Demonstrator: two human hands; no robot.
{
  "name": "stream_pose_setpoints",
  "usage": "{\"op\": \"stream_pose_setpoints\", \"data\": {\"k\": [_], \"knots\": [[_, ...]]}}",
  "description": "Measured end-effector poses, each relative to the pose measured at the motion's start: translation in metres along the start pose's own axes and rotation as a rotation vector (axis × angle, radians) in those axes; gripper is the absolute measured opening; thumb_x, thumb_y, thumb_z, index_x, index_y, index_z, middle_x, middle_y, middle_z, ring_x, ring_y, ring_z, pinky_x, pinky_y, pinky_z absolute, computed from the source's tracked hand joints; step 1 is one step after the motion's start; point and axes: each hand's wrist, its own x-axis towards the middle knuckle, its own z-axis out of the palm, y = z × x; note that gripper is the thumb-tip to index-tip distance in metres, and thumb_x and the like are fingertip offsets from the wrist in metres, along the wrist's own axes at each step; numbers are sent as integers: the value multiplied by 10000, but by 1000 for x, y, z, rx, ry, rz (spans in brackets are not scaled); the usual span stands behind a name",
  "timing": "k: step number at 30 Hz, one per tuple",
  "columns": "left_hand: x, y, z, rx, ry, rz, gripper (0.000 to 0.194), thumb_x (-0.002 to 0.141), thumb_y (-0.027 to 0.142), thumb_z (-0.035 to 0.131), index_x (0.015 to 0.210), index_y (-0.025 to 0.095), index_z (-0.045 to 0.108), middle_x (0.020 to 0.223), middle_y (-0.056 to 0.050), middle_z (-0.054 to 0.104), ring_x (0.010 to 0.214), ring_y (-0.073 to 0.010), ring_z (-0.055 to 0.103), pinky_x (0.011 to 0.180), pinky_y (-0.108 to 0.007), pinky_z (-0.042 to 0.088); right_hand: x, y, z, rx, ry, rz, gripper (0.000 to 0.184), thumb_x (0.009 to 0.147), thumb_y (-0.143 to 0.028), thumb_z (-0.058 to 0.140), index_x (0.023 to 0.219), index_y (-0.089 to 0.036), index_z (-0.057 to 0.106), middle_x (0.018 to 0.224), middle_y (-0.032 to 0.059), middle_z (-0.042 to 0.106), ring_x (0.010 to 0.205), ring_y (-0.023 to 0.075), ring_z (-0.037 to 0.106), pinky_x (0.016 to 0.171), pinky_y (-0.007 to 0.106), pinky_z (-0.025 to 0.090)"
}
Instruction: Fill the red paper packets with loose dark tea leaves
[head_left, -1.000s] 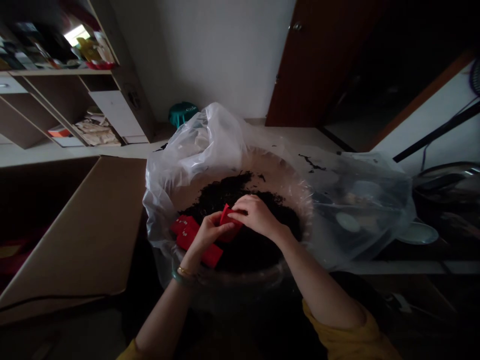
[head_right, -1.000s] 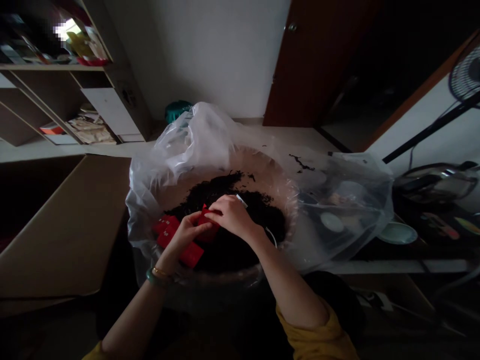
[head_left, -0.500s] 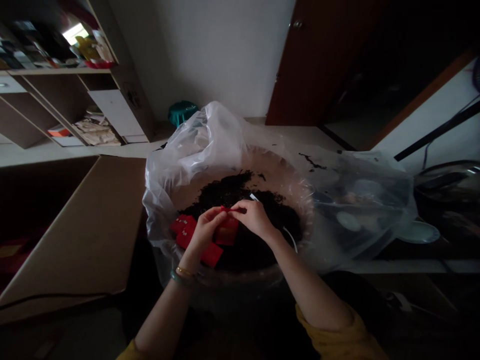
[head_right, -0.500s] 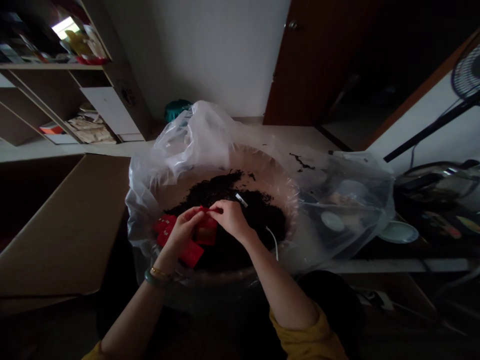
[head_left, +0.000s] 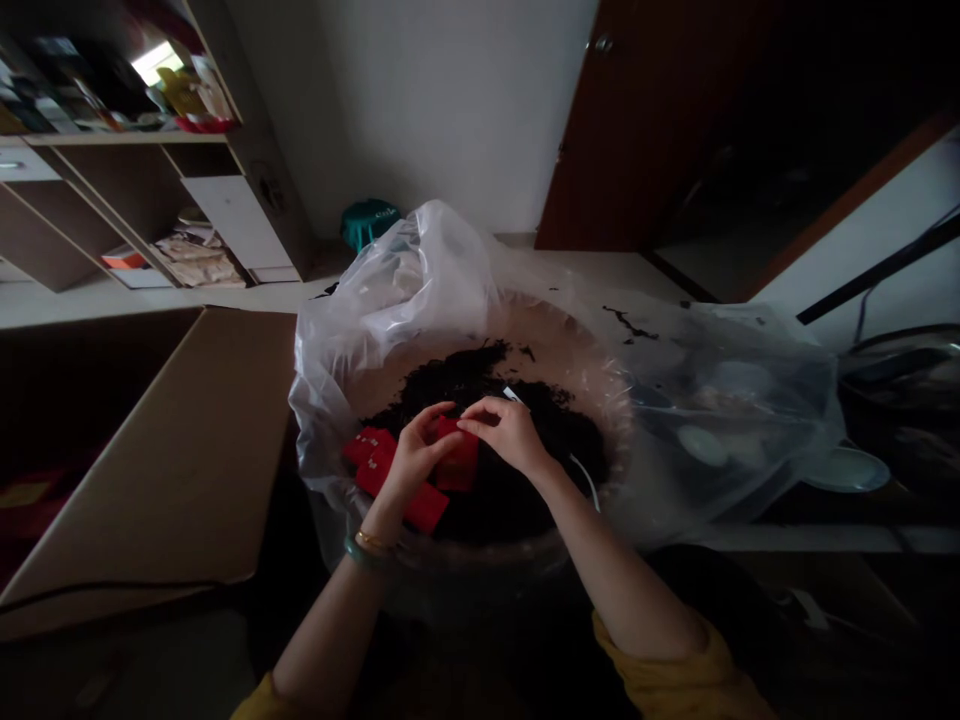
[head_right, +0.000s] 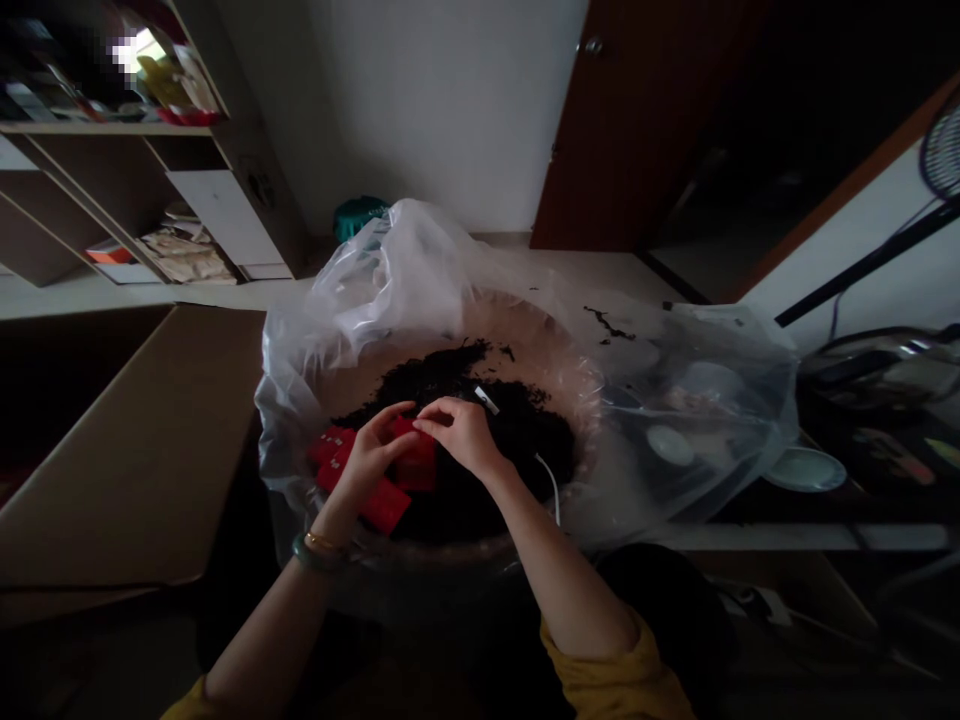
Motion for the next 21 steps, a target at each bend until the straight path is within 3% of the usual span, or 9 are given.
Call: {"op": "stream_pose_setpoints", "data": {"k": [3, 8, 12, 21], "knots": [[1, -3, -3, 123, -50, 6, 463, 576, 264, 799, 1001, 158, 652, 789, -16, 699, 700, -159, 631, 663, -255, 497, -3, -1, -3, -41, -39, -128, 35, 795, -213, 671, 800, -206, 705, 788, 9, 688, 722, 138, 625, 690, 249, 486], [0, -14, -5, 329, -24, 102, 379, 585, 157, 744, 958, 173, 679, 826, -15, 710, 752, -170, 623, 700, -249, 482, -11, -4, -10, -246, -235, -237, 204, 769, -207, 714, 971, -239, 710, 918, 43, 647, 872, 180, 599, 817, 330, 497], [-3, -17, -4, 412, -48, 144, 391, 601, 180, 749, 984, 180, 673, 885, -16, 710, 796, -179, 619, 737, -256, 479, -14, -9, -11, -361, -194, -287, 264, 782, -203, 704, 1039, -263, 698, 885, 51, 633, 889, 207, 559, 861, 386, 481], [-8, -15, -7, 437, -76, 147, 399, 638, 261, 770, 1015, 178, 672, 889, -31, 712, 787, -172, 626, 732, -251, 482, -17, -4, -10, -321, -154, -380, 192, 804, -162, 674, 983, -223, 710, 931, 64, 662, 933, 206, 557, 845, 359, 490]]}}
